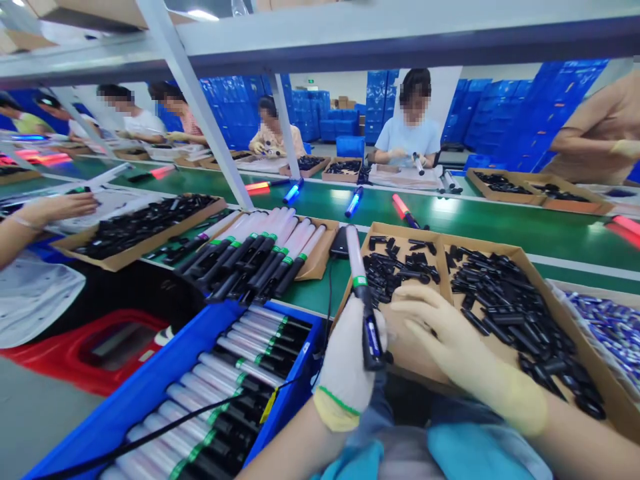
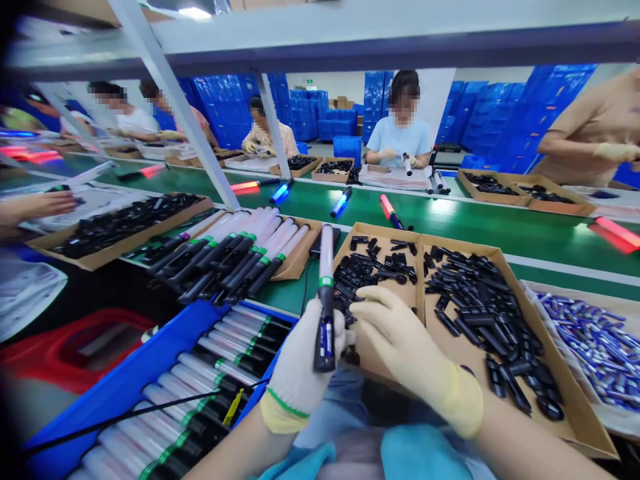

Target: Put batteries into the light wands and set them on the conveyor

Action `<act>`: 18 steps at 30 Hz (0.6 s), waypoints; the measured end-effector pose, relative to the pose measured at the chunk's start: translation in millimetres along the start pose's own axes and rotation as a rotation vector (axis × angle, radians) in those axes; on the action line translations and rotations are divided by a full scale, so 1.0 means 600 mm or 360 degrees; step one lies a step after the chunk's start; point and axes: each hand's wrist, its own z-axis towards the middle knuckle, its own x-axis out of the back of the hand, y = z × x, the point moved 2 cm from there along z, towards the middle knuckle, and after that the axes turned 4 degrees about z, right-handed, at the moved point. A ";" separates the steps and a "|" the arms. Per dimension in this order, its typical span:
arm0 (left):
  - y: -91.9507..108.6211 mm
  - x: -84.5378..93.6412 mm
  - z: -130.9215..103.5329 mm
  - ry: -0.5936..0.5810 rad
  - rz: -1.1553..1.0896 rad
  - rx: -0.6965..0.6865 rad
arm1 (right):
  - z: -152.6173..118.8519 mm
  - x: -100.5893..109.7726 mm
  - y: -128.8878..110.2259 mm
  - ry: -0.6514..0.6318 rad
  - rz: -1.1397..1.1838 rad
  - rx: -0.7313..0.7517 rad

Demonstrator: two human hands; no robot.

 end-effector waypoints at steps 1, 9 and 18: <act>0.012 0.005 -0.002 0.0013 -0.0007 -0.0013 | 0.019 -0.016 0.017 -0.0116 -0.0053 -0.0039; 0.038 0.023 -0.019 0.0026 0.0040 -0.0028 | 0.061 -0.055 0.085 -0.0414 -0.0146 -0.0149; -0.019 -0.024 -0.009 -0.0166 0.0234 0.0209 | -0.016 0.105 -0.001 -0.0359 0.0180 0.0059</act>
